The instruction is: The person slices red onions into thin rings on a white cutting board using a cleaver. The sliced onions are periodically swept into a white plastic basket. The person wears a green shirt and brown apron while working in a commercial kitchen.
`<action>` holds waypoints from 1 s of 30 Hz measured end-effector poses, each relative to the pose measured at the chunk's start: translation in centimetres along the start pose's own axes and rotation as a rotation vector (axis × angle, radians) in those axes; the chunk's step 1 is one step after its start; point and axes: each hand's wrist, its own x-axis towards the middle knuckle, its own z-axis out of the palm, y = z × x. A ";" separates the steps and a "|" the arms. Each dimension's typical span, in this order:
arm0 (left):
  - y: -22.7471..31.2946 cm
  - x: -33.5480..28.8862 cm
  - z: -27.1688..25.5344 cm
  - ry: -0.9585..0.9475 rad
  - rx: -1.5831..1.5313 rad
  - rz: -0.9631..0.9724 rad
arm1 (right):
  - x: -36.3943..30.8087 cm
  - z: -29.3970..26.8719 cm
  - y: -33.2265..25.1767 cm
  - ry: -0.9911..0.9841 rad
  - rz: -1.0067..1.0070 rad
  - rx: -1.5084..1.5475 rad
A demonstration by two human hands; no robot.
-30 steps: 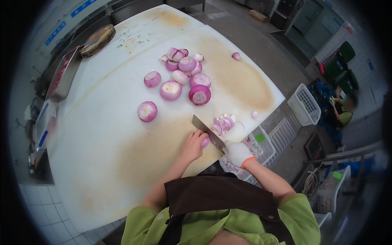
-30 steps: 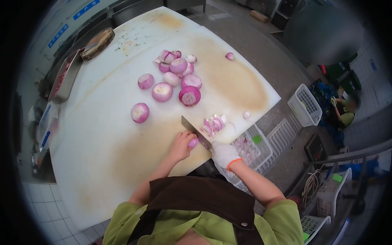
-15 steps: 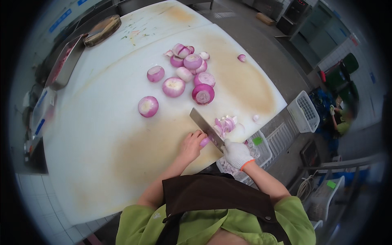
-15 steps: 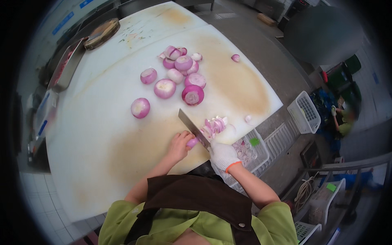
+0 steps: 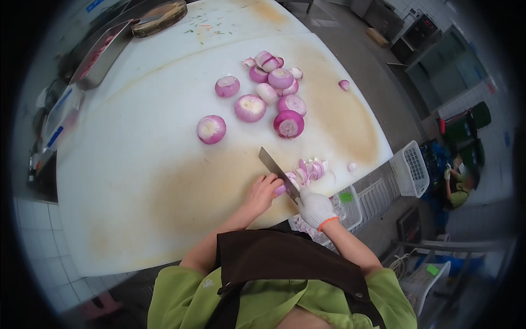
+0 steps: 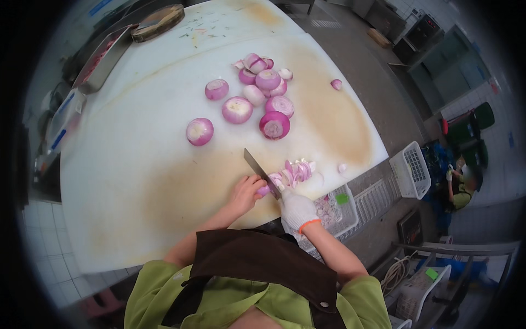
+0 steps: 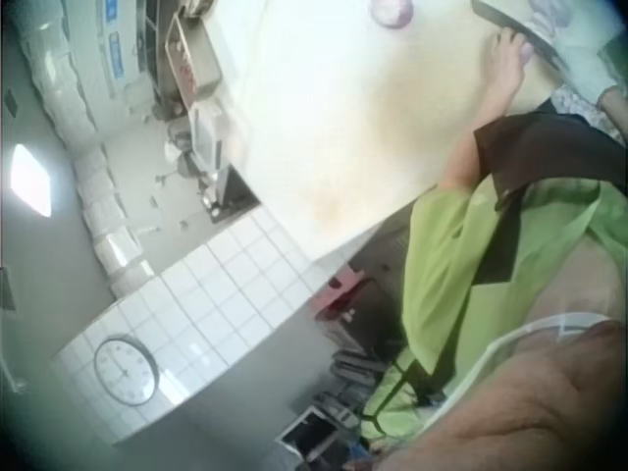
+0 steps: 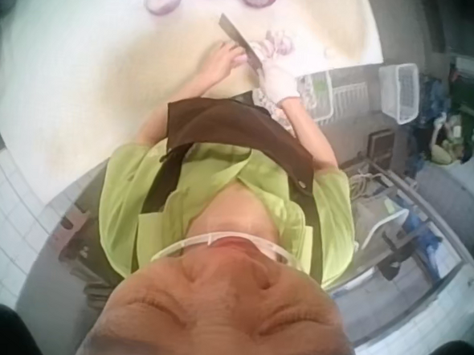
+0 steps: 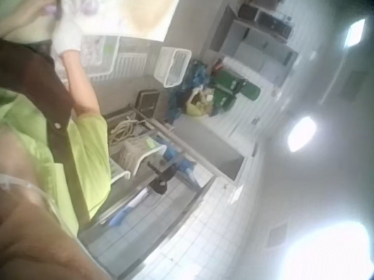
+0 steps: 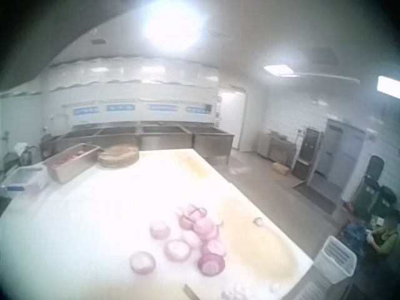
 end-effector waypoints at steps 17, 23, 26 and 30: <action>-0.2 -1.1 0.8 0.130 -0.045 0.021 | 0.5 1.5 -0.8 0.029 -0.029 -0.098; -0.7 -1.0 1.4 0.247 -0.015 0.092 | 1.2 2.6 -0.7 0.007 -0.041 -0.083; -0.7 -1.4 1.5 0.218 -0.025 0.043 | 0.3 0.7 -1.6 -0.004 -0.003 -0.094; -0.6 -1.5 1.8 0.275 -0.043 0.071 | -0.2 1.4 -0.8 0.032 -0.044 -0.071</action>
